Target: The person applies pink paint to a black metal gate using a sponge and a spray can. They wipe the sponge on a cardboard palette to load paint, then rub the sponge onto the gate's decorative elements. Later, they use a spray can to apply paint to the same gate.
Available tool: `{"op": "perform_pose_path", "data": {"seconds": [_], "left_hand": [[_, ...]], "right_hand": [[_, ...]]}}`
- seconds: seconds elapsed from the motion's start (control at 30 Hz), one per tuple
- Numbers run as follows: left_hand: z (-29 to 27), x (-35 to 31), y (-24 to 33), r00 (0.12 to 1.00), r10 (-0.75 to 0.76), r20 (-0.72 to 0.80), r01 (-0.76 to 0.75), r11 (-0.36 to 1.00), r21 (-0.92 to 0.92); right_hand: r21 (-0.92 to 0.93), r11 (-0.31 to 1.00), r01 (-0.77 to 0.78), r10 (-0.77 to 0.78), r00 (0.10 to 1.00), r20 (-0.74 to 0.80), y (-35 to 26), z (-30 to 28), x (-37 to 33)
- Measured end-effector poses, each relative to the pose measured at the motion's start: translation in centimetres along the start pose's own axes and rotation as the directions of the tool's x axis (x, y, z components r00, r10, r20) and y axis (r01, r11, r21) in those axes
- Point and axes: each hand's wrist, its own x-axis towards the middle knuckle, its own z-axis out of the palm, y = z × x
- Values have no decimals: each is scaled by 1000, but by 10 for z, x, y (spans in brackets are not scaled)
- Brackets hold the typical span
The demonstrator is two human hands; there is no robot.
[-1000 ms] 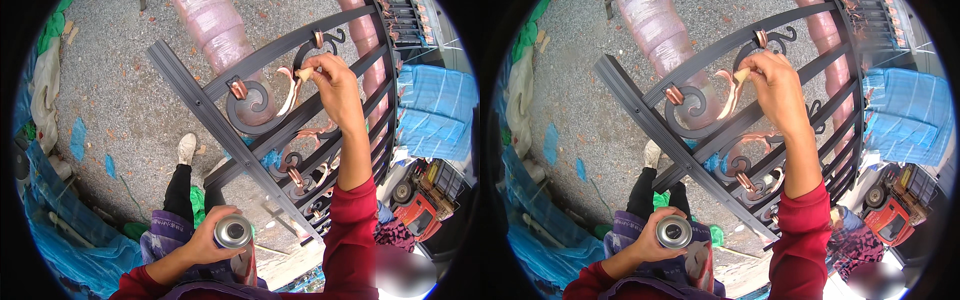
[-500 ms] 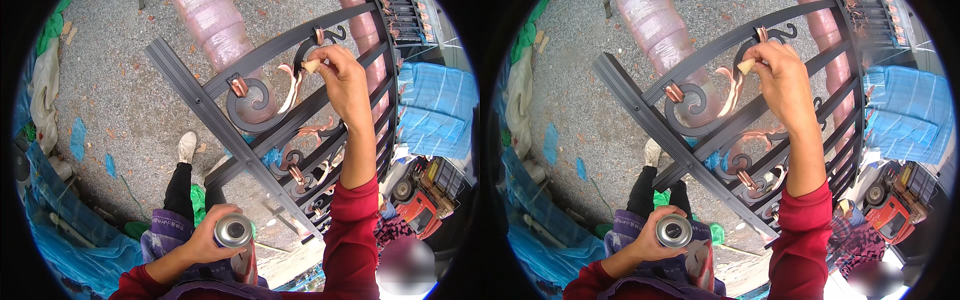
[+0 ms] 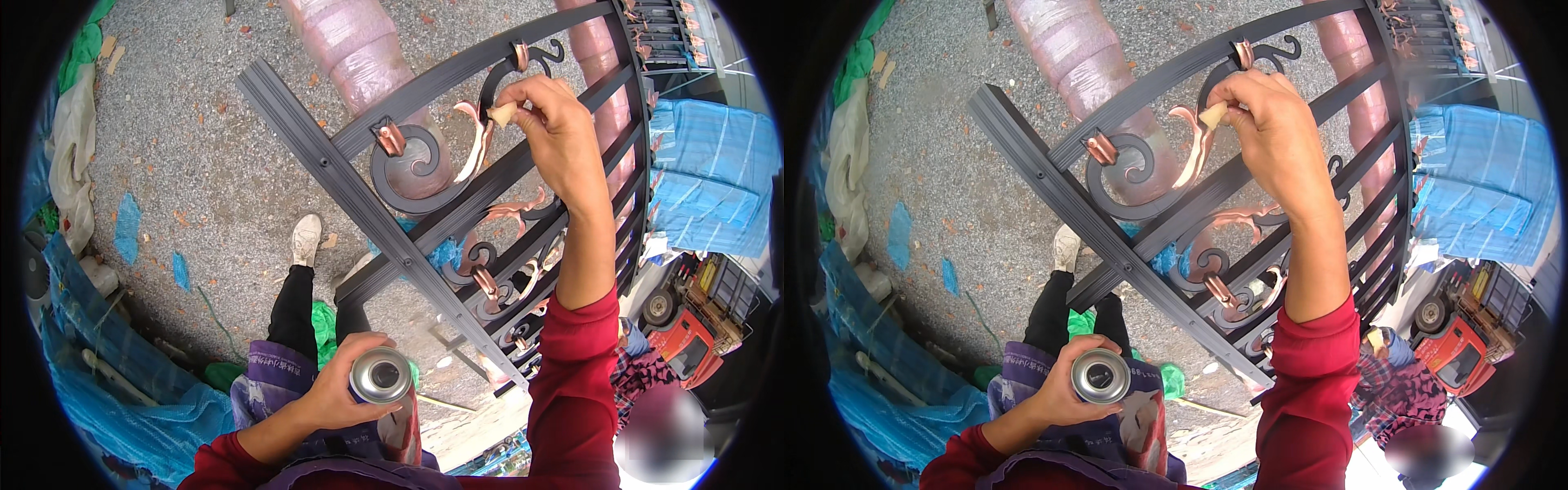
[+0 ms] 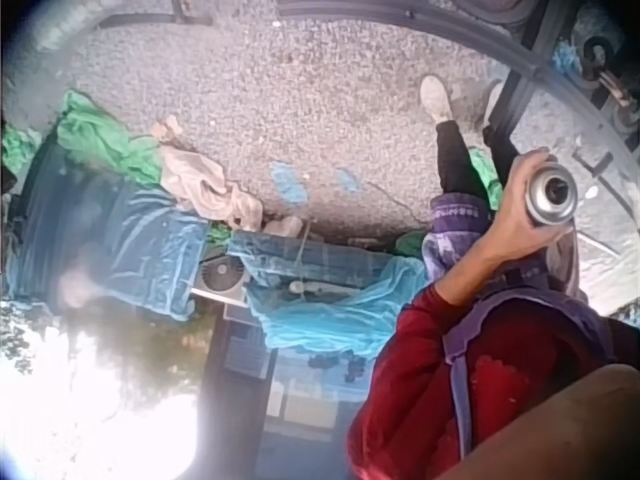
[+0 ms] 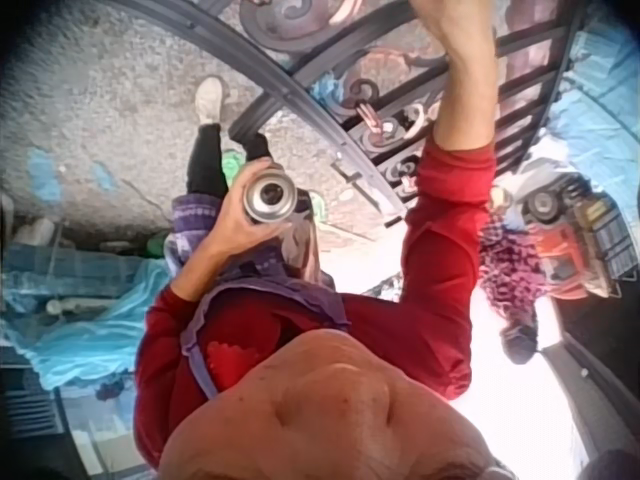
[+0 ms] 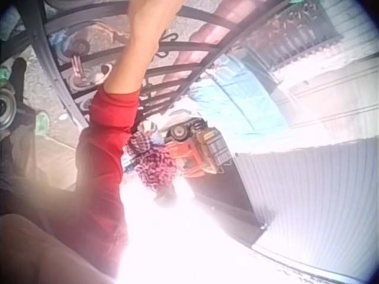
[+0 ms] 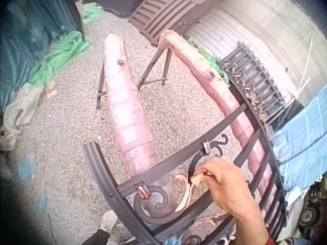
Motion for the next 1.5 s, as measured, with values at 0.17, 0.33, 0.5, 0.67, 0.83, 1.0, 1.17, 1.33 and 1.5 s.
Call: {"op": "perform_pose_path", "data": {"seconds": [0.17, 0.33, 0.5, 0.67, 0.83, 1.0, 1.17, 1.33, 1.5], "left_hand": [[2, -1, -1, 1000, 6, 2, -6, 1000, 18], [2, -3, -1, 1000, 3, 7, -4, 1000, 22], [5, -4, -1, 1000, -2, 24, 2, 1000, 31], [11, -6, 2, 999, -12, 33, 11, 999, 35], [27, -3, 11, 998, 3, 63, -7, 998, 64], [72, -3, 6, 986, -38, 163, 20, 993, 112], [148, -8, -19, 951, -38, 306, -32, 975, 221], [244, -29, -56, 902, -131, 411, 30, 969, 243], [333, -40, -96, 865, -157, 477, 58, 975, 214]], "right_hand": [[-78, 996, 36, -37, 999, -15, 9, 4, 1], [-9, 1000, -18, 16, 985, -173, 7, 0, 4], [181, 965, -187, 238, 918, -317, 4, -10, -19], [586, 783, -208, 471, 814, -340, -7, -13, -79], [752, 630, -194, 578, 764, -287, -28, -7, -181], [838, 514, -181, 684, 676, -274, -43, 2, -290], [877, 459, -146, 731, 623, -279, -50, 1, -396], [912, 358, -199, 821, 533, -206, -50, -1, -521], [951, 284, -123, 900, 375, -220, -32, -2, -634]]}}
